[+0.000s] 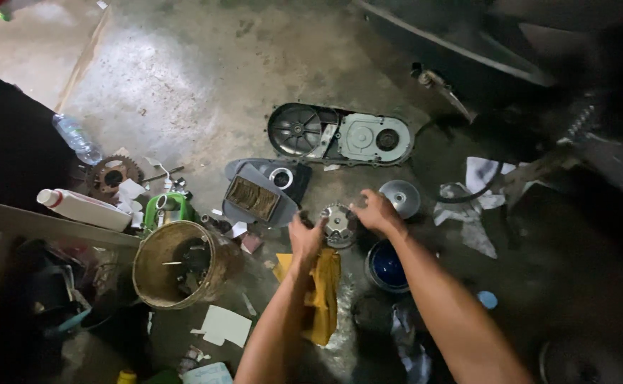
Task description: Cleaning and inspecting motorcycle CVT components and working on the transmission area
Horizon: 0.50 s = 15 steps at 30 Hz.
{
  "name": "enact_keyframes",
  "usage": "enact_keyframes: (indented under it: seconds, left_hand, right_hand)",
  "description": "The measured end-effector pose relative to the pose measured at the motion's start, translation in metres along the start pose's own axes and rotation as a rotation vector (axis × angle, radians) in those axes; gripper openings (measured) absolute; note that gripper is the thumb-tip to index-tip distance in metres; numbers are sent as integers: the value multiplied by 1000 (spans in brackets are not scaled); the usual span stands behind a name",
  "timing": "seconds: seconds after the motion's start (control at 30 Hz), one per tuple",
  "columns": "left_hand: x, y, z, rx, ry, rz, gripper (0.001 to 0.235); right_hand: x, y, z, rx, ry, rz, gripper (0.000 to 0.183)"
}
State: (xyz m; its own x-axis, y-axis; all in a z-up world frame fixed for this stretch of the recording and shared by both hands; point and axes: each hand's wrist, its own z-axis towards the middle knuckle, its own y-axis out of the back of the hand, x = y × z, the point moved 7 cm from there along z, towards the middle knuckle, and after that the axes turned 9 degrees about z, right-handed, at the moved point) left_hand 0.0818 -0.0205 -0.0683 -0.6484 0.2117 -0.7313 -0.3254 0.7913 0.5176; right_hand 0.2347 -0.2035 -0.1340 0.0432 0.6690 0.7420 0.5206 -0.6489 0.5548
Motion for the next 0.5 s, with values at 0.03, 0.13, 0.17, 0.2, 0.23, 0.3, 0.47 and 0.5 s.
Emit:
enact_keyframes:
  seconds: [0.03,0.13,0.17,0.2,0.23,0.3,0.47,0.5]
  left_hand:
    - [-10,7,-8,-129,-70,56,67]
    - [-37,10,-29,-292,-204,134,59]
    - [-48,9,-37,-330,-264,153,54]
    - [-48,3,-35,-332,-270,152,54]
    - [-55,-5,-36,-335,-389,201,50]
    - [-63,-17,-42,-338,-508,251,47]
    - [-67,-39,-49,-205,-558,244,34]
    - [-62,-40,-48,-209,-557,243,34]
  right_hand:
    - [8,12,-7,-37,26,-11,61]
    - [11,32,-17,-100,85,-24,48]
    - [11,37,-19,-122,122,-31,43]
    - [11,42,-26,-128,125,-30,43]
    - [16,48,-35,-153,211,-9,38]
    - [19,53,-48,-178,298,12,34]
    - [25,73,-83,-145,280,23,16]
    - [8,67,-81,-143,284,22,16]
